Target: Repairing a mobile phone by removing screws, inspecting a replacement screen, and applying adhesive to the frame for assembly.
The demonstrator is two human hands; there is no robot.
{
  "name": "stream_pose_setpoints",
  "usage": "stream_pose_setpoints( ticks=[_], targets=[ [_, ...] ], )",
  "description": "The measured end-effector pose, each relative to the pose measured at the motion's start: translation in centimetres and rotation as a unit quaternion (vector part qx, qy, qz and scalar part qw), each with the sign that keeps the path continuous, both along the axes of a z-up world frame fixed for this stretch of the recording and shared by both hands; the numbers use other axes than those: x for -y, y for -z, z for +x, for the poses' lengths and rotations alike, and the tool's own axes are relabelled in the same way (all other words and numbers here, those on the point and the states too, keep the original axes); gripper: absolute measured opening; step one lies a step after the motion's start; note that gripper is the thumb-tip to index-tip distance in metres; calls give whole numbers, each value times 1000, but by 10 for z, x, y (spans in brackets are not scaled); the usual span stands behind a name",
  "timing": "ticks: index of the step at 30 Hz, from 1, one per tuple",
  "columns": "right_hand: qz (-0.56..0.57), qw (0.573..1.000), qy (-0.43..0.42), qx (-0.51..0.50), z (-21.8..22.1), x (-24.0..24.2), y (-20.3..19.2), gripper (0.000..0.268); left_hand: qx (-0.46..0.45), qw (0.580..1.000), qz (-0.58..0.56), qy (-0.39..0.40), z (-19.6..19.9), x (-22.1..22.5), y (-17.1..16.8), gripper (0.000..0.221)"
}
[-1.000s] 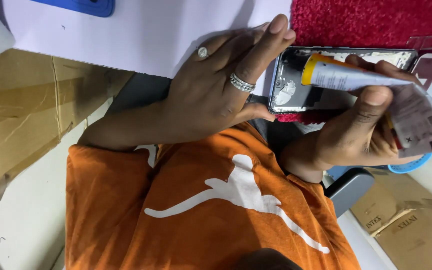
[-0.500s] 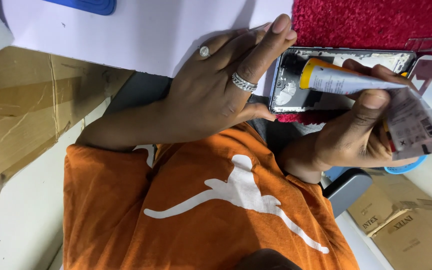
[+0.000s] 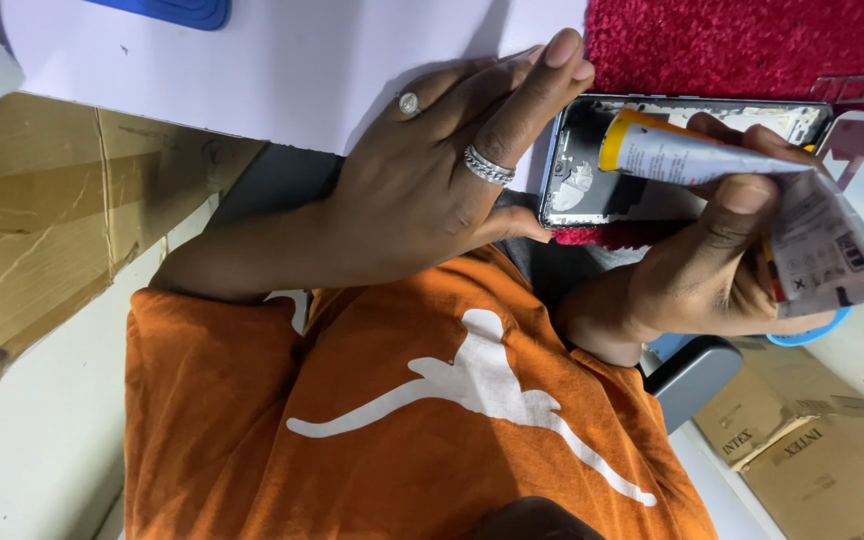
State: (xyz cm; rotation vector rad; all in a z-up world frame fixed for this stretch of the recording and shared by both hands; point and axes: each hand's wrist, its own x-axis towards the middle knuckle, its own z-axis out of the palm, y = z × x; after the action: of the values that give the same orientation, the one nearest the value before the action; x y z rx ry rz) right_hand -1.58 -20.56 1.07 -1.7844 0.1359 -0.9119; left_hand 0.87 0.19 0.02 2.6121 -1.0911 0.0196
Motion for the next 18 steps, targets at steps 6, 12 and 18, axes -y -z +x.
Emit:
stream_pose_setpoints(
  ticks=[6, 12, 18],
  targets=[
    [-24, 1000, 0, -7, -1, 2, -2, 31, -10, 1000, -3, 5, -1, 0, 3, 134],
    [-28, 1000, 0, -5, -1, 0, -4, 26, -12, 1000, 7, 6, 0, 0, 1, 134],
    [6, 1000, 5, -17, 1, -5, -7, 29, -23, 1000, -2, 7, 2, 0, -3, 138]
  ],
)
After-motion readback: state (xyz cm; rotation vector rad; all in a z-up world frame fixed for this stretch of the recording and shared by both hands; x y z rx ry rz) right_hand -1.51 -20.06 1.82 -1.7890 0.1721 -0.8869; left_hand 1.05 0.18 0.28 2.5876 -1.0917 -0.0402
